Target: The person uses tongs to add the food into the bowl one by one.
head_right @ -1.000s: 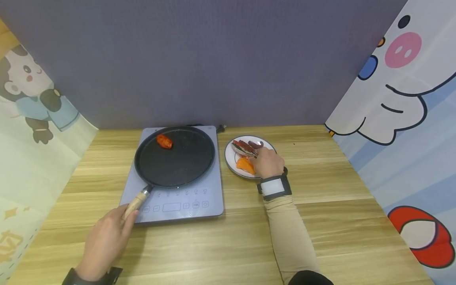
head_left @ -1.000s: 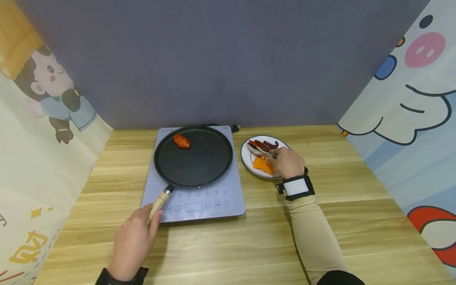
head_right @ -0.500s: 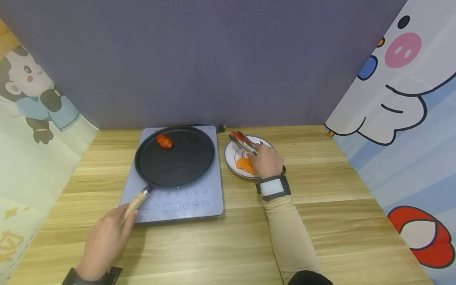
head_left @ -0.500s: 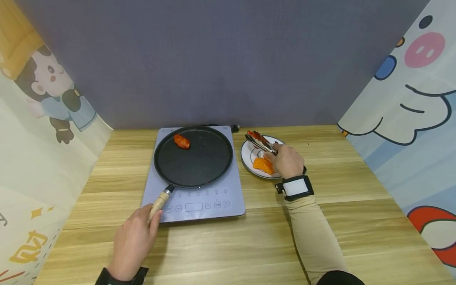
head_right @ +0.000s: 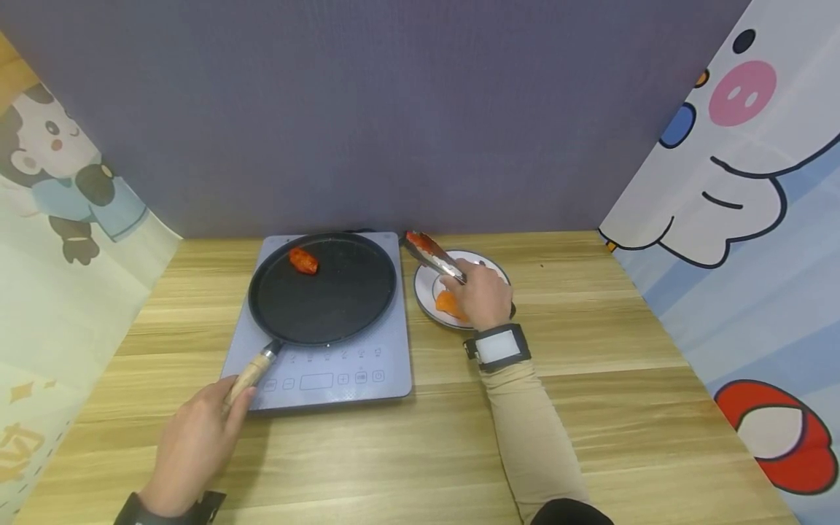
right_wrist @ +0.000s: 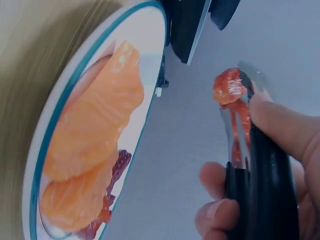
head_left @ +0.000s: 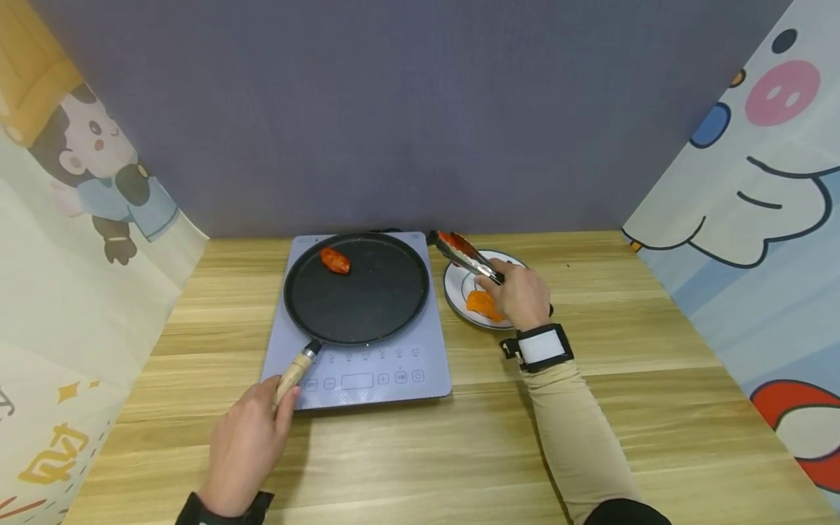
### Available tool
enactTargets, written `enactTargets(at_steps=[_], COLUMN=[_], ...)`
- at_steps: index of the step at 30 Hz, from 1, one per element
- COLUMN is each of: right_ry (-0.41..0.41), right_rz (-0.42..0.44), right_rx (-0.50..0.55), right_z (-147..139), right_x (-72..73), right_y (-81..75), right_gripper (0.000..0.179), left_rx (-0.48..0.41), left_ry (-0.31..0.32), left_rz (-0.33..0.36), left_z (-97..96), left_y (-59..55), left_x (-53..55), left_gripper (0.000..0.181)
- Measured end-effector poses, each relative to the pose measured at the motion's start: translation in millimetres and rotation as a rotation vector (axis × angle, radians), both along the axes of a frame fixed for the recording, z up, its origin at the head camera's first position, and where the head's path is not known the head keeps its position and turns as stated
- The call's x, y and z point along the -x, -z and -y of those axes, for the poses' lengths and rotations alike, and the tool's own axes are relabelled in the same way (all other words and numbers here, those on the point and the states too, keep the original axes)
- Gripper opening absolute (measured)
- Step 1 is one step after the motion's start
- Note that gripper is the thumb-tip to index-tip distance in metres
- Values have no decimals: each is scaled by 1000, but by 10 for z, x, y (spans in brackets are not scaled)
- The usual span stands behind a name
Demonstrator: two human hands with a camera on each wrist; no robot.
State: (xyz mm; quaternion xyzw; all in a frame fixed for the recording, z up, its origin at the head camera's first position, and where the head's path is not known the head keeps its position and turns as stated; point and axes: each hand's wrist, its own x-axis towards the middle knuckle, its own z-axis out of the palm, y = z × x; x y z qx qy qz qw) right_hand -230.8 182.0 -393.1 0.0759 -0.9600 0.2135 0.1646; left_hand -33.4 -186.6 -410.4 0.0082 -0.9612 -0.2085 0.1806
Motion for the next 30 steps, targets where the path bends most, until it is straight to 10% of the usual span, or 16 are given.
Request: enactTargets(at_steps=[30], right_ry=[-150], right_rz=[-26], right_rx=[-11], right_z=[361], right_x=[-78], right_y=[-18], right_gripper=[47], left_rx=[2], left_ry=[-12], left_rz=[27], left_z=[-5], left_y=[-15], left_x=[5], left_gripper=[30])
